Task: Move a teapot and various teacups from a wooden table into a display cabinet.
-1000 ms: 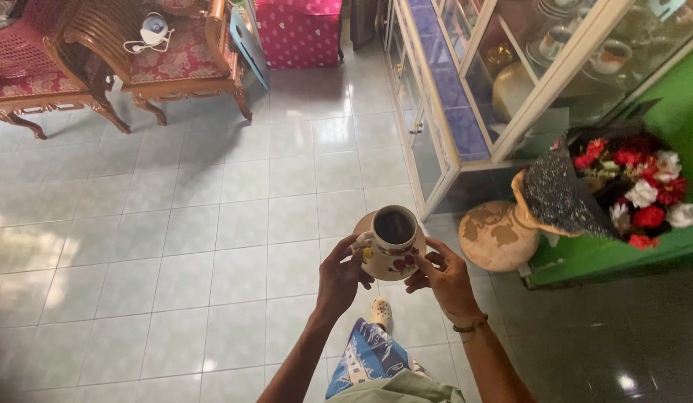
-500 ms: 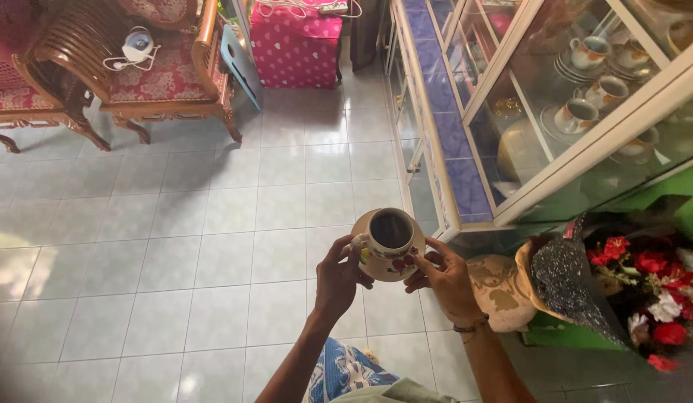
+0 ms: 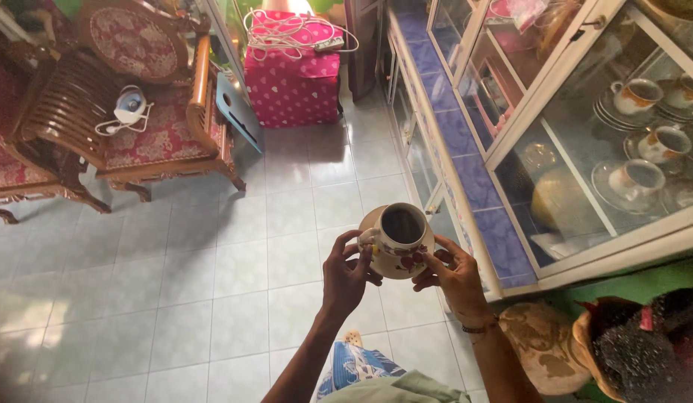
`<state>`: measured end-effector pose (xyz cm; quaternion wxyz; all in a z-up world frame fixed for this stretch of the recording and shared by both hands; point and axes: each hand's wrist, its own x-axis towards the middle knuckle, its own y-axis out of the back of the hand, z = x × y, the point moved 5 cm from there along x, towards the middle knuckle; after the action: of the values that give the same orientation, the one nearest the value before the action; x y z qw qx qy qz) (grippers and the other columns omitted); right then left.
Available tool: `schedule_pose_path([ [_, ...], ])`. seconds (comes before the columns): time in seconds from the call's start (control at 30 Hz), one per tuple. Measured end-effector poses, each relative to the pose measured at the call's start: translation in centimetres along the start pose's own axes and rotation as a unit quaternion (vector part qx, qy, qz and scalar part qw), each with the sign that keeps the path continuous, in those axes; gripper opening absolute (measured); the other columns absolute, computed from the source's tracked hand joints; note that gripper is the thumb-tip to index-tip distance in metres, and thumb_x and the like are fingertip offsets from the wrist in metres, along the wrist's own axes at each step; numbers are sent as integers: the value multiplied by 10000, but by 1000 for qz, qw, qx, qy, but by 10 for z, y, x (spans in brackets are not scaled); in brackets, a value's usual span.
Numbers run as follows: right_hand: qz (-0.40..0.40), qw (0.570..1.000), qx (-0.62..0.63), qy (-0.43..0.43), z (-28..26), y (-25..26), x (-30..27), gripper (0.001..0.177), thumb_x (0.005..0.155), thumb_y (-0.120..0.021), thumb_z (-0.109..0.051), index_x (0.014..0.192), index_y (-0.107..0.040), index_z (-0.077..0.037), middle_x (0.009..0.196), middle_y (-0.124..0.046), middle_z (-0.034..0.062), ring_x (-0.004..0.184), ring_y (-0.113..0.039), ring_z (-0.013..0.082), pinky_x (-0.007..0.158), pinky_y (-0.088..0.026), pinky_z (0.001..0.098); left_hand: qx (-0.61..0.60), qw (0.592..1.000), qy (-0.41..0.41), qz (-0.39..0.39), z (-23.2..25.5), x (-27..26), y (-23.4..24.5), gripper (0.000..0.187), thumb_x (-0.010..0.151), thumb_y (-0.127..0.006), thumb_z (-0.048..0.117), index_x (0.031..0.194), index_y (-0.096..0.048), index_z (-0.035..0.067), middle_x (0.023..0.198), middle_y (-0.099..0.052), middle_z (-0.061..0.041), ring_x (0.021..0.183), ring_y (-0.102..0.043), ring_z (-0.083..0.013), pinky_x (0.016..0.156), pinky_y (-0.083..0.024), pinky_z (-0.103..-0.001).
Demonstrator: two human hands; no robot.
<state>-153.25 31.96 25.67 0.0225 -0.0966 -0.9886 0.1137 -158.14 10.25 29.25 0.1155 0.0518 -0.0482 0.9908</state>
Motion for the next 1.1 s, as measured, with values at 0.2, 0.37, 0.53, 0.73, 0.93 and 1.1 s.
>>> schedule_pose_path([
  [0.2, 40, 999, 6, -24, -2, -18, 79, 524, 927, -671, -117, 1400, -533, 63, 869, -712, 179, 663, -756, 242, 560, -673, 380, 13, 999, 40, -25, -15, 96, 17, 368, 1004, -593, 166, 1312, -498, -12, 1052, -761, -195, 640, -761, -203, 500, -631, -304],
  [0.37, 65, 997, 11, -42, 4, -2, 154, 551, 911, -680, -130, 1401, -517, 61, 867, -707, 174, 660, -760, 249, 554, -675, 387, 18, 999, 34, -35, -34, 180, 11, 405, 989, -604, 102, 1349, -452, -4, 1021, -774, -208, 689, -749, -175, 517, -623, -291],
  [0.53, 54, 998, 24, -4, -2, 27, 245, 552, 925, -676, -144, 1398, -514, 87, 884, -717, 171, 648, -750, 243, 546, -671, 384, -7, 998, 39, -41, -39, 279, -11, 574, 956, -613, 72, 1443, -314, 19, 1007, -760, -214, 688, -720, -168, 527, -602, -282],
  [0.73, 46, 999, 12, 1, -44, 63, 367, 569, 921, -678, -123, 1424, -493, 68, 872, -710, 176, 650, -751, 247, 552, -670, 390, -3, 999, -3, -50, -38, 402, -52, 423, 973, -649, 65, 1355, -564, -95, 1042, -780, -188, 738, -727, -153, 564, -612, -273],
  [0.93, 53, 999, 0, -13, -63, 94, 467, 541, 914, -682, -93, 1406, -533, 74, 865, -726, 176, 643, -748, 257, 546, -657, 383, -25, 998, 14, -54, -44, 498, -83, 368, 977, -633, 73, 1310, -584, -75, 1028, -774, -168, 798, -742, -150, 595, -637, -284],
  [1.1, 29, 1000, 3, -6, -66, 102, 546, 514, 946, -643, -89, 1417, -515, 73, 881, -725, 172, 647, -757, 250, 565, -673, 381, -19, 999, 6, -47, -39, 569, -88, 358, 986, -615, 75, 1322, -607, -48, 1069, -760, -159, 816, -753, -176, 650, -663, -295],
])
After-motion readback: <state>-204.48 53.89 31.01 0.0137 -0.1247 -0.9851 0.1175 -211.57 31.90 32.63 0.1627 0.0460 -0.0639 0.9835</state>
